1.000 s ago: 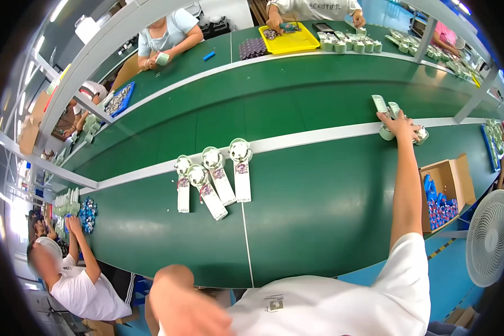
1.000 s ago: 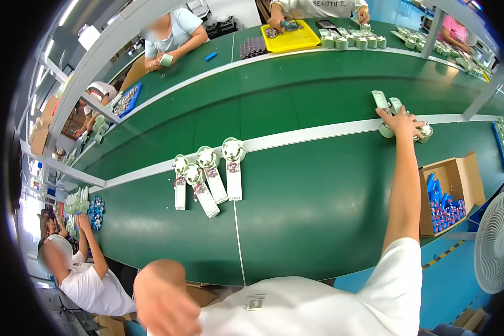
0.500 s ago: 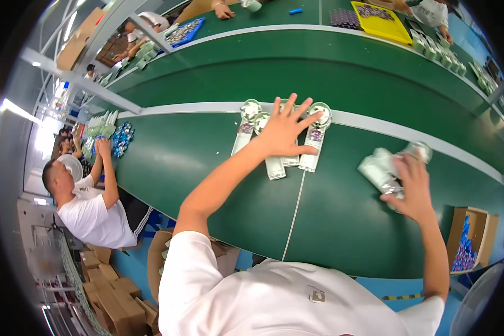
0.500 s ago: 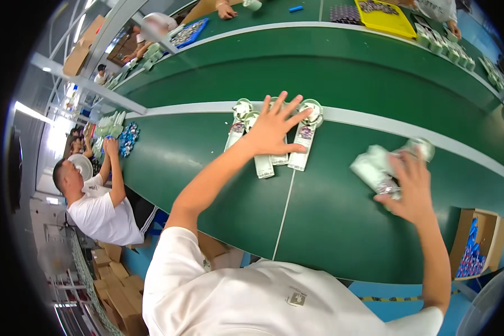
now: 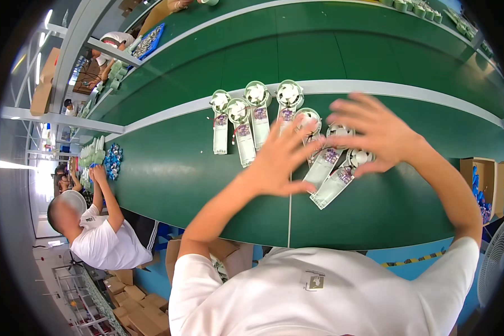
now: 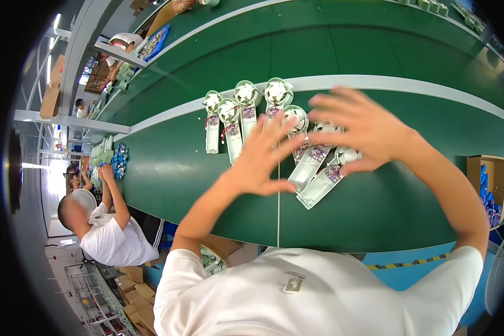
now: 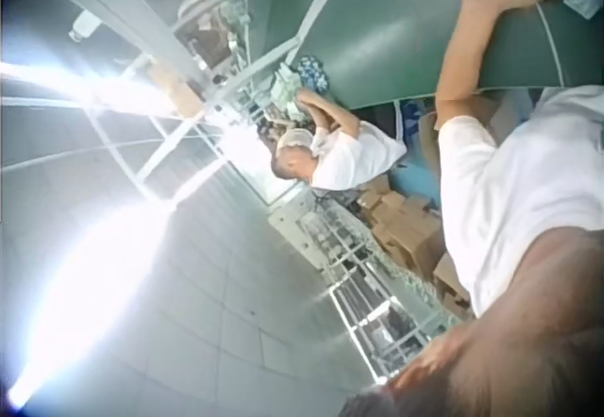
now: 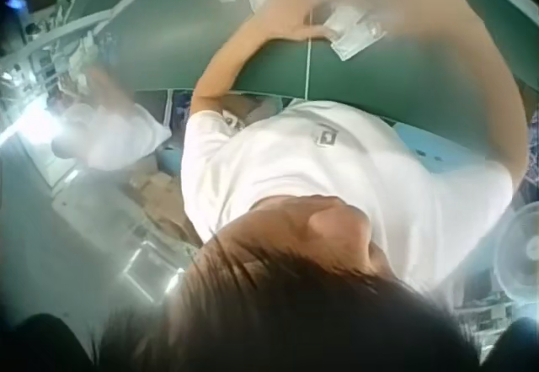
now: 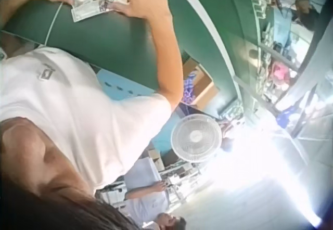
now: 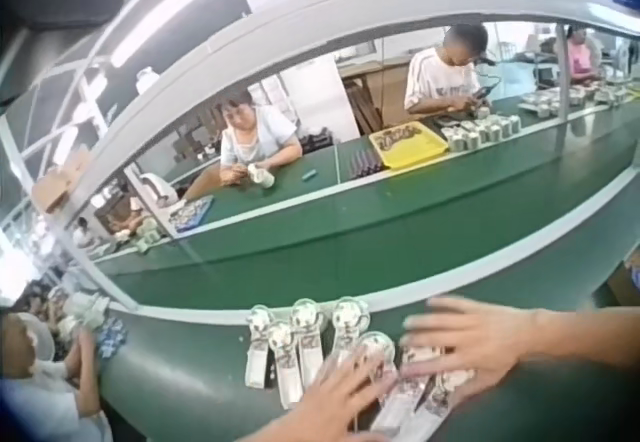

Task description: Assembling plastic hand fans by snapping components together and applying labels on a factory assembly line.

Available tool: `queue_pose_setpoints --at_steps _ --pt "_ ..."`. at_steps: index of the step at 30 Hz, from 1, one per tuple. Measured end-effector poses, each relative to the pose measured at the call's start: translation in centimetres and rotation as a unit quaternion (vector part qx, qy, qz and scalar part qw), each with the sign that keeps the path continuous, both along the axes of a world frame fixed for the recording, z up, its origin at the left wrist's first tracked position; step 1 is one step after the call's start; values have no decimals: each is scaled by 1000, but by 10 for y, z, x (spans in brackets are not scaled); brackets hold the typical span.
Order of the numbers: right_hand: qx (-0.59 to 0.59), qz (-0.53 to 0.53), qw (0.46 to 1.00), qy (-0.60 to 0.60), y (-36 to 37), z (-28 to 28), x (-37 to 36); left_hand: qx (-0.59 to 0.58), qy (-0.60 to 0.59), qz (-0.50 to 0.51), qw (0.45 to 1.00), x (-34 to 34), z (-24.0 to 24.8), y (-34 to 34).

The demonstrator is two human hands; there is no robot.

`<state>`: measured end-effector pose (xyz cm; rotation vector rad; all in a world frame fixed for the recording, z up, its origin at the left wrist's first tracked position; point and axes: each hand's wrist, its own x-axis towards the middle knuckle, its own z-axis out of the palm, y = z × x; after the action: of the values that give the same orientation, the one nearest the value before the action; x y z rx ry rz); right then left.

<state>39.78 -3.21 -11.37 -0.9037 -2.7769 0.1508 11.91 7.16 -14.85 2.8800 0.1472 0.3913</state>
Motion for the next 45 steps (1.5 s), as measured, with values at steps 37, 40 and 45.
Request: queue_pose_setpoints --at_steps 37,40,45 --pt "-274 -603 585 469 -197 -68 -167 -330 -276 195 881 -20 -77 -198" --pt "-283 -596 585 472 -193 -65 -163 -353 -259 211 874 -17 -75 -201" --pt "-337 -586 553 487 -190 -60 -152 -203 -236 211 926 -18 -74 -203"
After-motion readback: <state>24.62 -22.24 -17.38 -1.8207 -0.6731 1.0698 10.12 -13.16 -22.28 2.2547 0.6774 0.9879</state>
